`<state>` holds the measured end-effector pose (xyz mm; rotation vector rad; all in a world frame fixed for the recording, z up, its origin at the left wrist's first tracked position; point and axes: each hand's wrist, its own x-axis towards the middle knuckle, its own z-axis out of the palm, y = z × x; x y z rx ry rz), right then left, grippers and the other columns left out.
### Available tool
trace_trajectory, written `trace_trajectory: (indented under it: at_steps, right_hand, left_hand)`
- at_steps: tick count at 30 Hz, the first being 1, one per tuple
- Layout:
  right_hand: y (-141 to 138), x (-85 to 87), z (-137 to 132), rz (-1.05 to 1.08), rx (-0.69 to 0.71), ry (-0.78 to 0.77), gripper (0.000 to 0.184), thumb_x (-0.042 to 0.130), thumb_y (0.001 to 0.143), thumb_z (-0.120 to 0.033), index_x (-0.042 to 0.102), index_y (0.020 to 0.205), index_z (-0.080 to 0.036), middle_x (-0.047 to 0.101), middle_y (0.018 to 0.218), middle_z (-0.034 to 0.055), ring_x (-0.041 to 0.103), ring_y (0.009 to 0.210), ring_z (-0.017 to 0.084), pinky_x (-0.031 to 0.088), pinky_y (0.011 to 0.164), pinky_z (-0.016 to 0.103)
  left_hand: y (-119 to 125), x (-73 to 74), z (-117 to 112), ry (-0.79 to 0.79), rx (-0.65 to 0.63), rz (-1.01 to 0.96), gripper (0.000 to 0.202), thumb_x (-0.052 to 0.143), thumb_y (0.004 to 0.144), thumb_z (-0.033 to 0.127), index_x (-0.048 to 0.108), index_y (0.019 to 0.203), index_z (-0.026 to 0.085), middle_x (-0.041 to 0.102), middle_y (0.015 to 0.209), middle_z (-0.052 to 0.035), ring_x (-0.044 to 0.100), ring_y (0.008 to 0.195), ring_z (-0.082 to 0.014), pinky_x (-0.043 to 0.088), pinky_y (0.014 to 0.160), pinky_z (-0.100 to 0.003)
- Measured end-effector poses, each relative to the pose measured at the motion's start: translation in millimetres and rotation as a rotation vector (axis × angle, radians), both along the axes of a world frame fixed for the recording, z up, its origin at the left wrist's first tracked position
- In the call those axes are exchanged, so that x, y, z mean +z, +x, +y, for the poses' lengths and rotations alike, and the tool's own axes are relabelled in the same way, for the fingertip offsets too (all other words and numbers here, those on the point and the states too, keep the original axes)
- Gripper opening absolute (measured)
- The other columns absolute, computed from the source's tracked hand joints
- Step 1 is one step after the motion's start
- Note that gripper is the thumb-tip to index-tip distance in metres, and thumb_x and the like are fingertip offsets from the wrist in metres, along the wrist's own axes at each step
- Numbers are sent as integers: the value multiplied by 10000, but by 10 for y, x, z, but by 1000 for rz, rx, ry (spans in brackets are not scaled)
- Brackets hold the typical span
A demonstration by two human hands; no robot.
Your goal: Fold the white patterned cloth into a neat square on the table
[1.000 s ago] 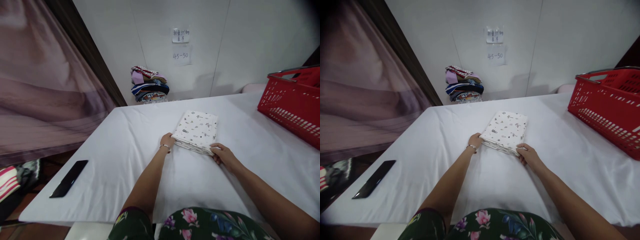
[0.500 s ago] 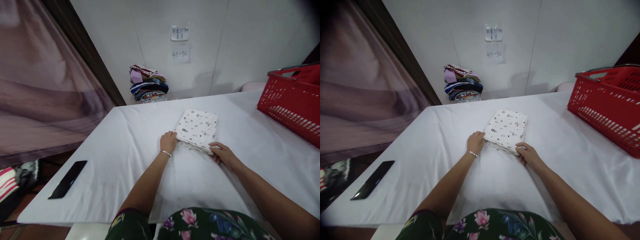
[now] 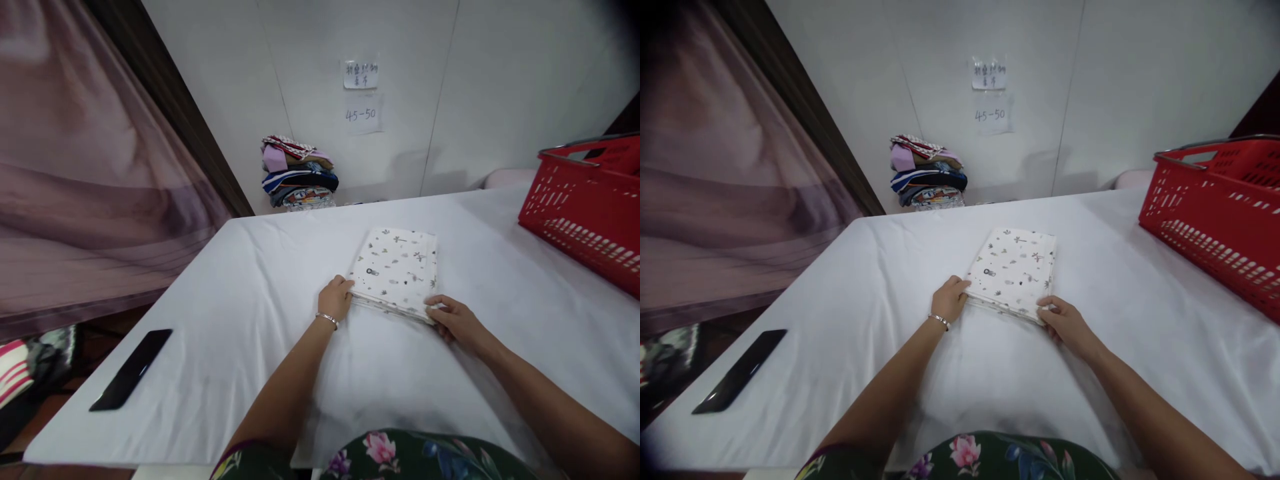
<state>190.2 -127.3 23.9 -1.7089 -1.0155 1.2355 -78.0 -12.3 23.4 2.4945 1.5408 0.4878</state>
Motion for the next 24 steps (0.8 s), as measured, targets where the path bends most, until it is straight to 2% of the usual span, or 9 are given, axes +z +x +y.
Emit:
trace_trajectory:
  at_steps: [3, 6, 9, 11, 13, 15, 18, 21, 24]
  right_hand:
    - [-8, -14, -13, -11, 20, -4, 334, 578, 709, -421, 547, 963, -206, 480, 555, -52, 438, 429, 87, 353, 345, 192]
    - [-21, -28, -22, -18, 31, 0, 347, 552, 727, -438, 541, 994, -217, 474, 572, -54, 457, 441, 92, 364, 350, 194]
    - [-37, -43, -16, -50, 35, -6, 343, 523, 741, -442, 533, 1007, -226, 474, 583, -57, 465, 432, 94, 360, 343, 196]
    - [-47, -51, -10, -79, 46, -13, 352, 505, 749, -450, 527, 1021, -228, 467, 571, -62, 459, 414, 92, 353, 338, 197]
    - [-49, -58, -12, -97, 70, -10, 380, 488, 758, -471, 518, 1051, -231, 468, 564, -65, 450, 399, 89, 346, 340, 196]
    - [-32, -60, -29, -117, 101, -12, 417, 464, 772, -503, 506, 1092, -240, 486, 569, -61, 440, 387, 87, 331, 339, 198]
    - [25, -28, -65, -195, 157, -22, 451, 429, 792, -540, 512, 1132, -255, 501, 535, -52, 447, 388, 104, 338, 366, 217]
    - [69, 88, -58, -421, 209, 58, 408, 438, 801, -524, 573, 1097, -279, 529, 526, -29, 522, 484, 151, 413, 483, 267]
    - [19, 279, 62, -696, 204, 233, 356, 417, 827, -463, 598, 1079, -289, 624, 709, 21, 587, 667, 200, 460, 625, 326]
  left_hand:
    - [-40, 12, 16, -67, 13, -75, 366, 460, 758, 150, 595, 1073, 280, 560, 997, 1, 549, 871, -140, 464, 746, -254]
    - [-13, 135, 0, -92, -9, -161, 398, 497, 696, 122, 612, 1059, 238, 567, 1058, -21, 537, 963, -165, 447, 861, -296]
    - [147, 290, -101, 23, -117, -222, 405, 504, 711, 126, 584, 1099, 214, 529, 1197, -39, 455, 1131, -184, 336, 1011, -358]
    - [298, 323, -194, 111, -222, -187, 361, 479, 799, 233, 535, 1156, 229, 490, 1266, -36, 366, 1225, -195, 250, 1062, -412]
    - [429, 262, -271, 154, -325, -91, 392, 440, 847, 360, 465, 1224, 254, 439, 1327, -33, 293, 1280, -208, 180, 1081, -464]
    - [504, 134, -309, 157, -395, 9, 484, 444, 834, 460, 411, 1269, 252, 404, 1359, -44, 267, 1296, -227, 167, 1080, -483]
    - [510, -55, -305, 171, -437, 68, 543, 451, 822, 492, 380, 1295, 235, 375, 1381, -59, 260, 1302, -232, 170, 1082, -479]
    - [472, -126, -284, 193, -440, 58, 543, 451, 825, 485, 369, 1304, 242, 358, 1394, -52, 249, 1309, -230, 169, 1086, -478]
    - [459, -114, -282, 191, -446, 45, 543, 451, 826, 481, 366, 1308, 245, 353, 1398, -49, 249, 1311, -231, 165, 1088, -481]
